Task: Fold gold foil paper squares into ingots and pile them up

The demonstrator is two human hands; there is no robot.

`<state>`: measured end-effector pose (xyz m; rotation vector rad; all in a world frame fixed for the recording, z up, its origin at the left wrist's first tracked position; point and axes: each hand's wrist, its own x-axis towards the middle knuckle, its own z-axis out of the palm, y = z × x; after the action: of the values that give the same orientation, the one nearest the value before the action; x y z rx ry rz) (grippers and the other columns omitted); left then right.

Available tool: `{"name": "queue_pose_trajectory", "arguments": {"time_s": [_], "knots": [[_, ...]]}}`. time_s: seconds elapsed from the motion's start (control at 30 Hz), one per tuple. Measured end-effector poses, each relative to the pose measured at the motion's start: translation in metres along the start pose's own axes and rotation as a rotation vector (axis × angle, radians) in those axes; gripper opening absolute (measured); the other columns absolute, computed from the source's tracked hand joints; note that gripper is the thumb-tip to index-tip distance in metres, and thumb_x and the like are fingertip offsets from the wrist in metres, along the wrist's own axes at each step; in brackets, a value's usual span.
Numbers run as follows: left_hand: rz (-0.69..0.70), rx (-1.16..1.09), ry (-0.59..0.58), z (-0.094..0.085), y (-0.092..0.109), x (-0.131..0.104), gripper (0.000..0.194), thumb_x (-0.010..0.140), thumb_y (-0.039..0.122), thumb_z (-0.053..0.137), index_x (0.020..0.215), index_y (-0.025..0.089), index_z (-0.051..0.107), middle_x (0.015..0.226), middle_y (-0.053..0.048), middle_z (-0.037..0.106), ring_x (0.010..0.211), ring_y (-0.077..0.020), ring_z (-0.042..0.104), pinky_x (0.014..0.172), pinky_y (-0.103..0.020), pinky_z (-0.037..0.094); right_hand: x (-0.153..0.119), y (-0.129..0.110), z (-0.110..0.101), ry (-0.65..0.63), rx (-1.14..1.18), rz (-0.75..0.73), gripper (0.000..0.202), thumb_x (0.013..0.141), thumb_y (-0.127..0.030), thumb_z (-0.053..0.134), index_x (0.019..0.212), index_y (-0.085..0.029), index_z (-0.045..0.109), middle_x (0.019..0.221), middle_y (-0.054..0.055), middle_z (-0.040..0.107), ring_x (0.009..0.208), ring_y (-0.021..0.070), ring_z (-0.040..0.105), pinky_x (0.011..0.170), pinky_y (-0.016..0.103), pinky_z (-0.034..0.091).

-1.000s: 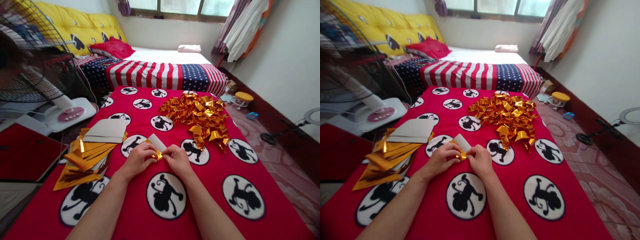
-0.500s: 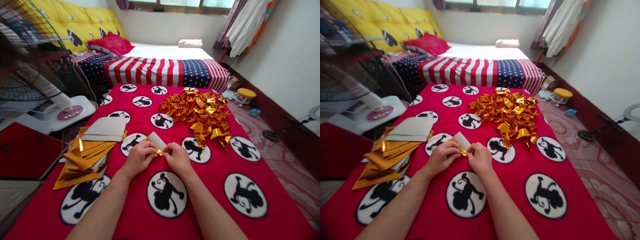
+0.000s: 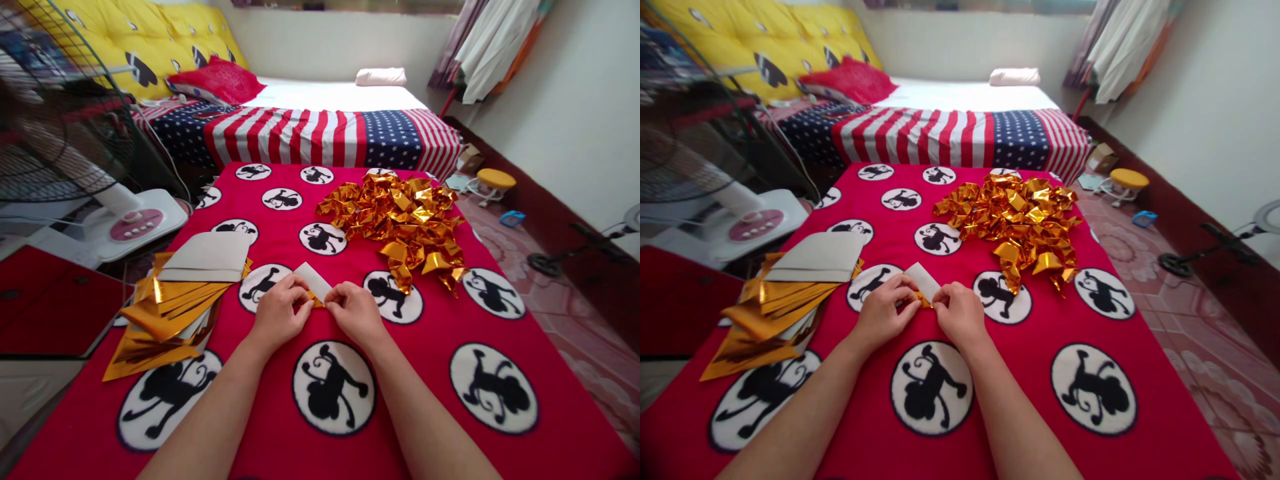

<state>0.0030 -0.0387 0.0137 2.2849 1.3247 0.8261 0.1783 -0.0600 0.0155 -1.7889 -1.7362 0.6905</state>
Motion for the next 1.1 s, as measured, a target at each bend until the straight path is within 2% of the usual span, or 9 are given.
{"name": "queue_pose_trajectory", "arguments": {"time_s": [0.57,0.8,1.1], "knots": [[-0.004,0.045,0.065,0.006,0.004,0.0,0.013,0.077,0.015,0.06,0.065,0.019,0.057,0.09,-0.004,0.061,0.081,-0.0172,0.059,0.069,-0.029,0.048,-0.001,-0.002,-0.004,-0.021,-0.015,-0.01,0.014,0.077,-0.016,0.059,0.077,-0.024,0.072,0.082,0.0,0.07,0.073,0.014,0.061,0.066,0.024,0.04],[-0.015,0.047,0.051,0.006,0.005,-0.001,0.013,0.076,0.015,0.062,0.065,0.019,0.058,0.091,-0.004,0.062,0.081,-0.017,0.059,0.069,-0.029,0.048,-0.004,-0.008,-0.001,0.028,-0.095,0.026,0.008,0.079,-0.028,0.065,0.073,-0.024,0.069,0.08,0.0,0.068,0.071,0.014,0.06,0.063,0.025,0.037],[-0.033,-0.126,0.093,0.007,-0.001,0.002,0.009,0.075,0.014,0.064,0.068,0.019,0.062,0.088,-0.004,0.062,0.084,-0.0172,0.06,0.075,-0.03,0.05,-0.008,-0.011,0.005,0.057,-0.181,0.031,0.005,0.079,-0.025,0.065,0.074,-0.024,0.064,0.08,-0.001,0.064,0.071,0.0133,0.06,0.059,0.025,0.033]]}}
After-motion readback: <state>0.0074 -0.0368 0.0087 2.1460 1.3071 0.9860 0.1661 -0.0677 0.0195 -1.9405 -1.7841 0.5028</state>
